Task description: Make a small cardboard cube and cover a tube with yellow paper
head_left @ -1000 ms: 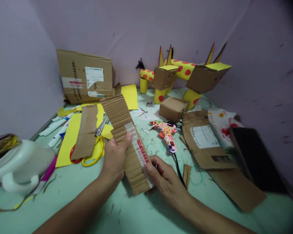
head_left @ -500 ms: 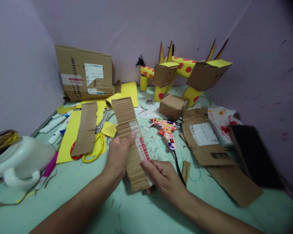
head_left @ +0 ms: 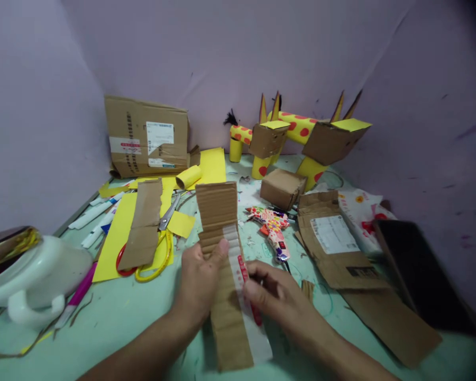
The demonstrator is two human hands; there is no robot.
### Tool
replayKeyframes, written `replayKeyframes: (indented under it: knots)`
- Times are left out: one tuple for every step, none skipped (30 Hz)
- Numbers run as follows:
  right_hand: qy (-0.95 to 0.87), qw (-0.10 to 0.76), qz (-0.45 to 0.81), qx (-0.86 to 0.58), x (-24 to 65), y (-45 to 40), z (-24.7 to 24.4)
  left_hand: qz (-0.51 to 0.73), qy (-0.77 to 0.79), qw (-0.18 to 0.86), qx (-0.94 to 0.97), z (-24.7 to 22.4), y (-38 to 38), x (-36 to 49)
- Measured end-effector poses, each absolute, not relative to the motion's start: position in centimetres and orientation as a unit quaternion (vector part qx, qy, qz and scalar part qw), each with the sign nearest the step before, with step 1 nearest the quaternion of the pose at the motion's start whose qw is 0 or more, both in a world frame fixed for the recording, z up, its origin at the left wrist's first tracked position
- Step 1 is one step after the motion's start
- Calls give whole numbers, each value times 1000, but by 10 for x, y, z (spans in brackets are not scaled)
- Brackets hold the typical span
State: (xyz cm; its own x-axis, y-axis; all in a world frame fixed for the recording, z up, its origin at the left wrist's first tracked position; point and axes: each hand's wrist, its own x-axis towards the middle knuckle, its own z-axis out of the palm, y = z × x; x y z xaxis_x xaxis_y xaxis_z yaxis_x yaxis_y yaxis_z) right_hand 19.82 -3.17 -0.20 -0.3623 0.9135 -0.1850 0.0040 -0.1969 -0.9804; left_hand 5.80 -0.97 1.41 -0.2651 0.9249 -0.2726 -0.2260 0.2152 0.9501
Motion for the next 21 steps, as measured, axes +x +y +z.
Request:
replayKeyframes:
  knots:
    - [-496,379,636,-453,199,-28,-1,540,579,518,323,16,-13,60]
    - [-470,400,629,-472,200,-26,0,528,580,514,347,18,-16,63]
    - [-449,421,621,-487,200,-24,1,515,583,508,371,19,-19,66]
    - [-437,440,612,-492,200,-22,1,501,587,498,395,20,-22,69]
    - [-437,454,606,-486,200,-22,1,488,593,488,414,19,-24,72]
    - [-446,462,605,-470,199,-22,1,477,599,480,429,18,-26,74]
    - [-458,466,607,-453,198,-22,1,465,603,475,441,17,-27,77]
    - [-467,466,611,-438,197,-23,0,454,604,474,452,14,-28,79]
    - [-472,466,613,-429,195,-23,-1,445,603,475,460,12,-28,81]
    - [-473,466,612,-428,193,-24,-3,437,602,480,466,10,-28,82]
    - [-472,468,610,-431,192,-24,-5,432,600,482,470,8,-28,83]
    - [-471,472,605,-435,191,-24,-7,430,599,482,474,7,-28,83]
    - [-470,475,602,-437,190,-24,-9,429,597,478,481,5,-27,83]
    - [-467,477,603,-437,189,-24,-11,426,595,473,491,4,-27,83]
    - [-457,481,608,-435,189,-23,-13,419,593,471,501,3,-27,82]
    - [-440,486,619,-432,188,-23,-14,409,593,467,513,2,-27,82]
    - [-417,491,634,-427,188,-22,-15,398,595,461,524,2,-27,81]
    - [-390,496,653,-418,188,-21,-14,388,600,452,535,2,-28,81]
    - [-360,502,672,-408,188,-21,-13,377,605,444,542,2,-29,81]
    - [-333,508,687,-400,189,-20,-11,364,609,446,546,3,-30,82]
    - [-311,515,695,-394,189,-19,-8,348,607,457,549,4,-31,82]
